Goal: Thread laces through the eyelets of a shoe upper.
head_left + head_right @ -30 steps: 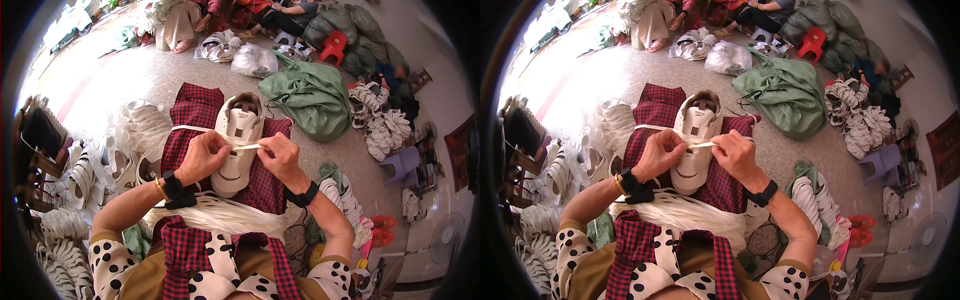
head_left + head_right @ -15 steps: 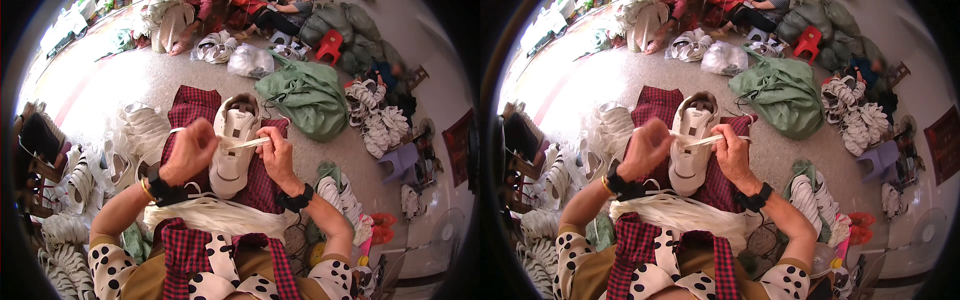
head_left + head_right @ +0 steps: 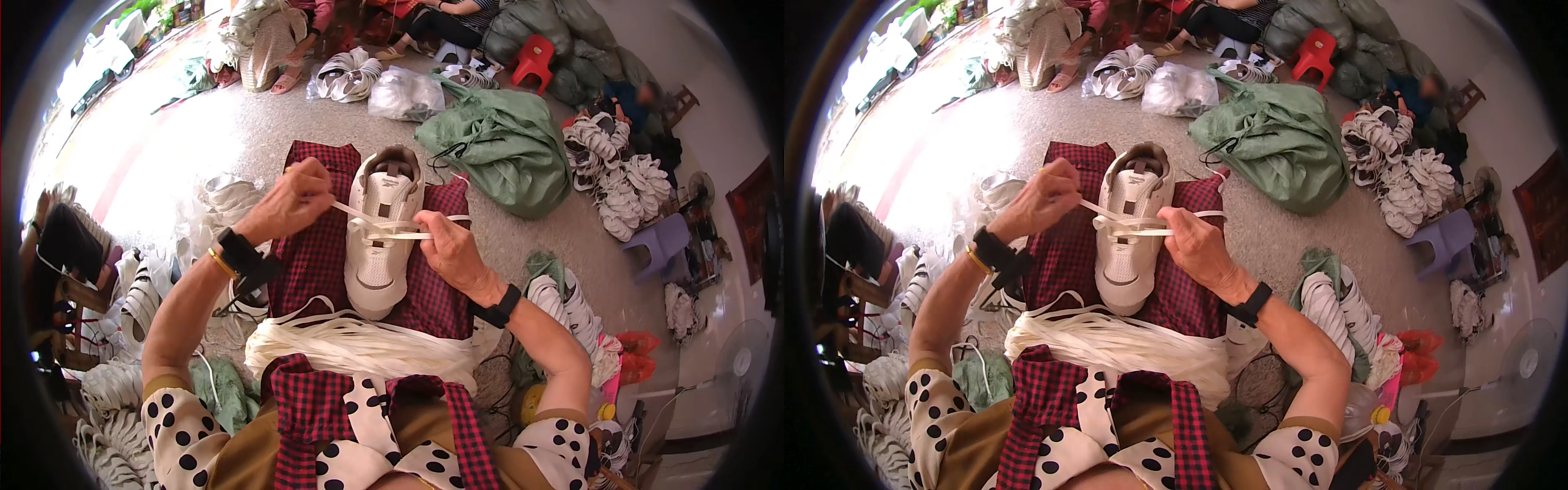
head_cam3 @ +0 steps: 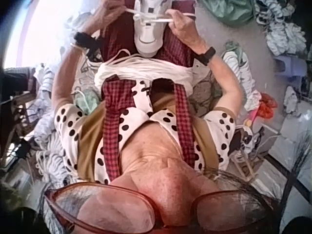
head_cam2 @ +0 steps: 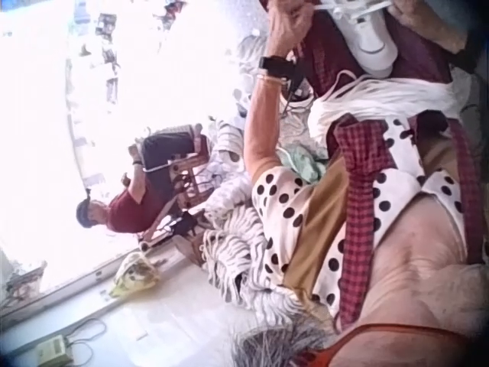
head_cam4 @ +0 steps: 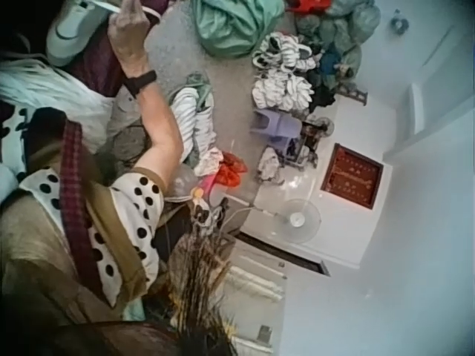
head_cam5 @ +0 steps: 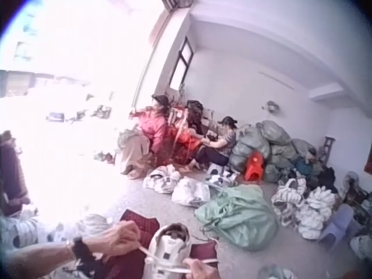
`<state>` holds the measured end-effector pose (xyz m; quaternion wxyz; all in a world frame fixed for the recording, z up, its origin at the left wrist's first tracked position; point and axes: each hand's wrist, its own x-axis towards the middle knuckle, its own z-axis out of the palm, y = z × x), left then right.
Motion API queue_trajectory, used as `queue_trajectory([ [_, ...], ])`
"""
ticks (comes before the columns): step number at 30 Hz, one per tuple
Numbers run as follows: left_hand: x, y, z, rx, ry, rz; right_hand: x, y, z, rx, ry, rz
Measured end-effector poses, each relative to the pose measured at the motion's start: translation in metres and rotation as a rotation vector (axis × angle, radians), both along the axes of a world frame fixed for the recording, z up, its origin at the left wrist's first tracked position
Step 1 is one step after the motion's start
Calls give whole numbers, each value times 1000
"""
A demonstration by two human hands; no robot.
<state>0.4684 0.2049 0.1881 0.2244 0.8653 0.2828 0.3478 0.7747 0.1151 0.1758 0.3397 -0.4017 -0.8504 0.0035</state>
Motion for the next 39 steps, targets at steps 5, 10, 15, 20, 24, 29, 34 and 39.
queue_trajectory([
  [5,-22,8,-4,-15,71,88,-4,6,-14,117,-96,40],
  [10,-76,25,-11,49,76,375,-7,6,-12,91,-61,45],
  [15,-76,25,-22,49,181,347,-10,3,-2,-7,18,36],
  [20,-57,7,-18,15,151,444,-16,-3,18,-452,292,-50],
  [24,-24,-15,6,75,8,316,-21,8,9,-246,328,-7],
  [29,10,-42,28,40,36,184,-31,5,26,-84,136,-11],
  [34,37,-53,38,228,219,68,-26,16,28,-129,133,45],
  [39,47,-50,16,352,148,132,-22,20,33,-338,218,36],
])
